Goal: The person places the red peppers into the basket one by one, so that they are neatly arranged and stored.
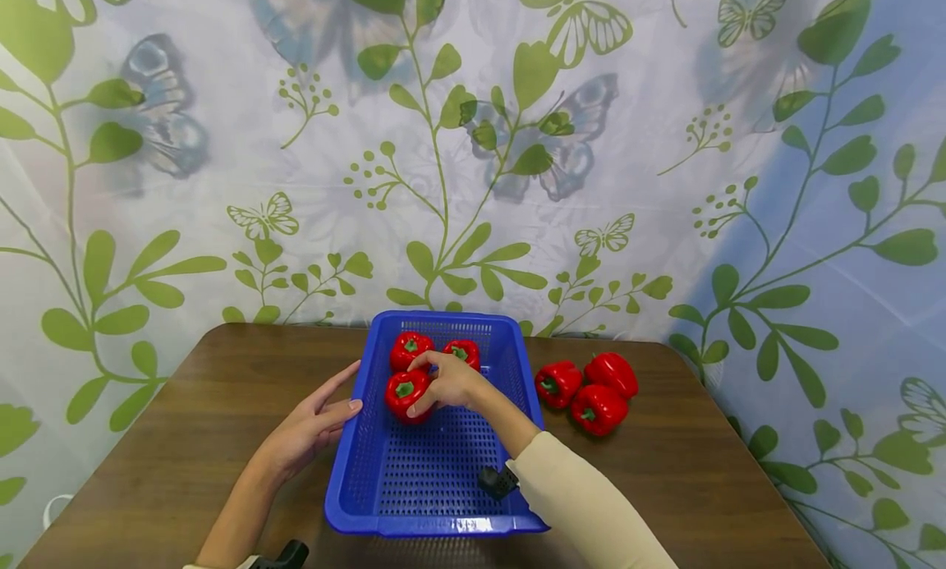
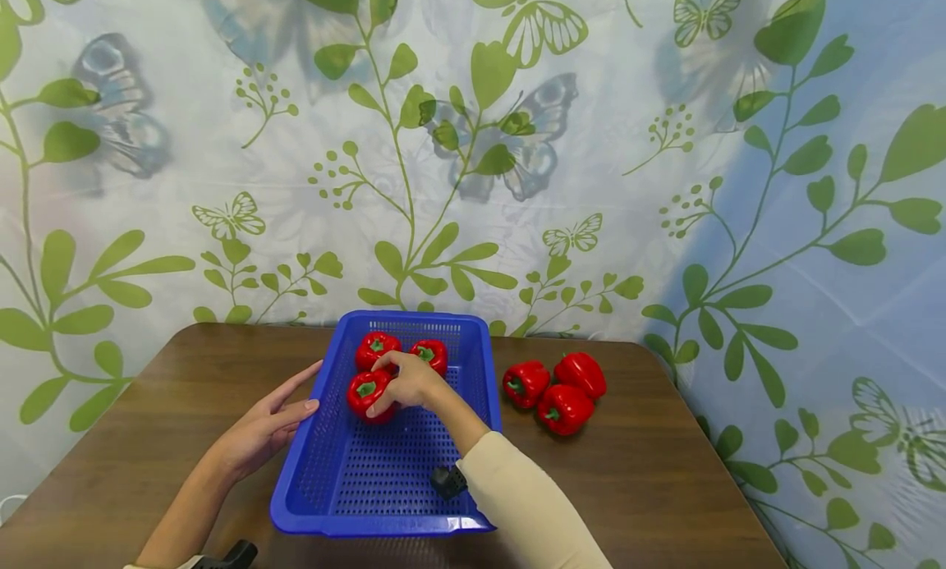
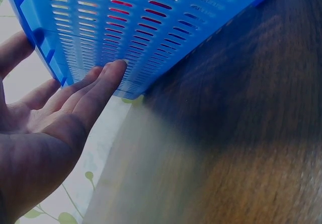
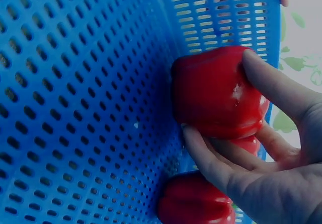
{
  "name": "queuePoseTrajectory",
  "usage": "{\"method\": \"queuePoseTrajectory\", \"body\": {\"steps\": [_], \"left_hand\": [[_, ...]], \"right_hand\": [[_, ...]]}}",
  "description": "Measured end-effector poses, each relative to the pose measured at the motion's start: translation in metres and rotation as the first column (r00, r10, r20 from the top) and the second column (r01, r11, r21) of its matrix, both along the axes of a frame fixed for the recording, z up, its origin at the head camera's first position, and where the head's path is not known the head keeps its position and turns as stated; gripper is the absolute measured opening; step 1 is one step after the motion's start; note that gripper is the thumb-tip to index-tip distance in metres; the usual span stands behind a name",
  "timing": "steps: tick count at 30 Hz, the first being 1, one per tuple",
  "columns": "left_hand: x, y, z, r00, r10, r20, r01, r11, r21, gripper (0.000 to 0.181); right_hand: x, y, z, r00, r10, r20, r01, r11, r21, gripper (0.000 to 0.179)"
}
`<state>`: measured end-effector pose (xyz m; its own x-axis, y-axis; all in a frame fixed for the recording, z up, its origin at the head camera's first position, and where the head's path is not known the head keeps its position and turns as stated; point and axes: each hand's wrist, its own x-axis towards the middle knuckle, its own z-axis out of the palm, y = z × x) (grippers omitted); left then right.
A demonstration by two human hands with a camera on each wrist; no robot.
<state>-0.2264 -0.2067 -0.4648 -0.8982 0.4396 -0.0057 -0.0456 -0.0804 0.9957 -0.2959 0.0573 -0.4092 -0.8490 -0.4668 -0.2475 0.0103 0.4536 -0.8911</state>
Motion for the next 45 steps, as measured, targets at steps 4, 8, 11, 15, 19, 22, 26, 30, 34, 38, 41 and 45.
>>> {"method": "queuePoseTrajectory", "body": {"steps": [4,8,11,15,19,22,26,30,34,38,41,45], "left_hand": [[0.0001,-0.0001,0.0003,1.000,0.000,-0.001,0.000,1.000,-0.006,0.069],[0.0005,-0.0001,0.0003,1.000,0.004,-0.004,-0.004,1.000,-0.017,0.070],[0.0008,0.0000,0.0002,1.000,0.006,-0.003,-0.006,1.000,-0.020,0.070],[0.0012,0.0000,0.0002,1.000,0.011,-0.002,-0.011,1.000,-0.023,0.069],[0.0013,0.0001,0.0004,1.000,0.013,-0.002,-0.014,1.000,-0.025,0.069],[0.0012,0.0003,0.0005,1.000,0.013,-0.001,-0.013,1.000,-0.023,0.069],[0.0011,0.0004,0.0010,1.000,0.014,-0.001,-0.014,1.000,-0.024,0.069],[0.0013,0.0004,0.0015,1.000,0.017,-0.007,-0.018,0.999,-0.030,0.069],[0.0012,-0.0003,0.0012,1.000,0.015,-0.008,-0.015,1.000,-0.027,0.069],[0.0006,-0.0011,0.0003,1.000,0.011,-0.007,-0.011,1.000,-0.018,0.069],[0.0000,-0.0012,-0.0001,1.000,0.005,-0.008,-0.005,1.000,-0.012,0.069],[-0.0005,-0.0004,0.0002,1.000,-0.002,0.000,0.002,1.000,-0.006,0.069]], "right_hand": [[0.0011,-0.0014,-0.0001,1.000,0.005,0.006,-0.005,1.000,0.004,0.062],[0.0014,-0.0017,-0.0013,1.000,0.005,0.022,-0.005,1.000,-0.003,0.064],[0.0010,-0.0015,-0.0026,1.000,0.002,0.030,-0.002,1.000,-0.009,0.064],[0.0006,-0.0013,-0.0040,1.000,0.000,0.024,0.000,1.000,-0.005,0.065],[0.0005,-0.0011,-0.0040,1.000,0.005,0.020,-0.005,1.000,0.000,0.065],[0.0004,-0.0006,-0.0035,1.000,0.013,0.003,-0.013,1.000,0.020,0.065],[0.0000,0.0000,-0.0024,0.999,0.028,-0.035,-0.026,0.997,0.073,0.064],[0.0000,0.0004,-0.0008,0.997,0.039,-0.061,-0.032,0.993,0.113,0.064],[-0.0004,0.0002,0.0004,0.997,0.041,-0.061,-0.033,0.991,0.128,0.064],[-0.0011,-0.0002,0.0006,0.999,0.037,-0.039,-0.033,0.993,0.115,0.064],[-0.0012,0.0002,0.0004,0.999,0.031,-0.024,-0.029,0.995,0.099,0.064],[-0.0018,0.0015,-0.0001,1.000,0.025,-0.015,-0.024,0.995,0.096,0.064]]}}
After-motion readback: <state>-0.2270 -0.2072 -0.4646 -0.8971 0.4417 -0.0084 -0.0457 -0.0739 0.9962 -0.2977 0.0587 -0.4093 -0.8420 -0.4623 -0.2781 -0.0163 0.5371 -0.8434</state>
